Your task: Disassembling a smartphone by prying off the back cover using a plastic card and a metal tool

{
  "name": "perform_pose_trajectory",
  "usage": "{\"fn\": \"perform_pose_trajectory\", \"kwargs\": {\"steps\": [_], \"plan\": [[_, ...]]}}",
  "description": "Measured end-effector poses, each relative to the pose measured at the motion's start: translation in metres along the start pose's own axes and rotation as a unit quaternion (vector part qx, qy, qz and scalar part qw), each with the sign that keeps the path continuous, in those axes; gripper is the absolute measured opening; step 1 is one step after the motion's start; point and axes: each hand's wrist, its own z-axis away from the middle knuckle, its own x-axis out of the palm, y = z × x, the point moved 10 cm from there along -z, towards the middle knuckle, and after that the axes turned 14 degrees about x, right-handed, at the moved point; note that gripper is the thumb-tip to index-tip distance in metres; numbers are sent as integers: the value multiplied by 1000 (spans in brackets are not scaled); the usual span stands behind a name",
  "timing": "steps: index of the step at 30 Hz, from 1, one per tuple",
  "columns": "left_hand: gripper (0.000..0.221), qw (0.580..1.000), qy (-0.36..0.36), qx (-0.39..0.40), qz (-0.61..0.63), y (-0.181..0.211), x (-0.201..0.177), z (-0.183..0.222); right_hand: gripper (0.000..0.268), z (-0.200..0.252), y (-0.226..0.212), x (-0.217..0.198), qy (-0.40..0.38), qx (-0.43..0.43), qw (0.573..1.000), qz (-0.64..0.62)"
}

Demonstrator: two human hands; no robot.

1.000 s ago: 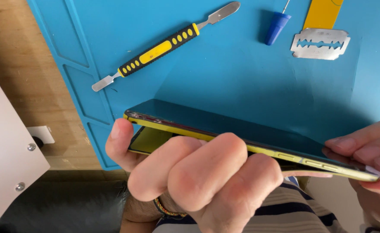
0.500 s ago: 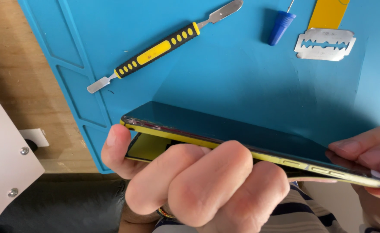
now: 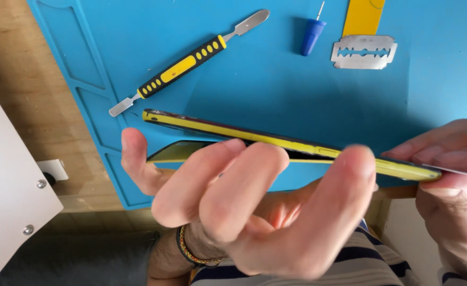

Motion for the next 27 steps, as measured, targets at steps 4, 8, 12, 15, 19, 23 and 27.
{"fn": "perform_pose_trajectory", "kwargs": {"steps": [4,8,12,15,19,23,27], "plan": [[11,972,47,226,-32,-10,-9,-3,23,-14,-26,6,22,5,999,27],[5,951,-39,306,-11,-4,-5,-6,26,-23,-53,16,14,7,998,59],[5,951,-37,306,16,-1,-4,-6,33,-32,-73,22,25,10,993,119],[9,947,-79,306,55,5,-3,-6,35,-35,-78,24,30,18,989,147],[14,942,-98,306,102,4,-4,-10,34,-31,-83,24,52,22,990,128],[13,936,-88,310,139,10,-4,-8,34,-32,-80,24,60,60,989,124],[10,940,-80,297,146,13,-5,-11,32,-28,-78,22,75,50,987,130]]}}
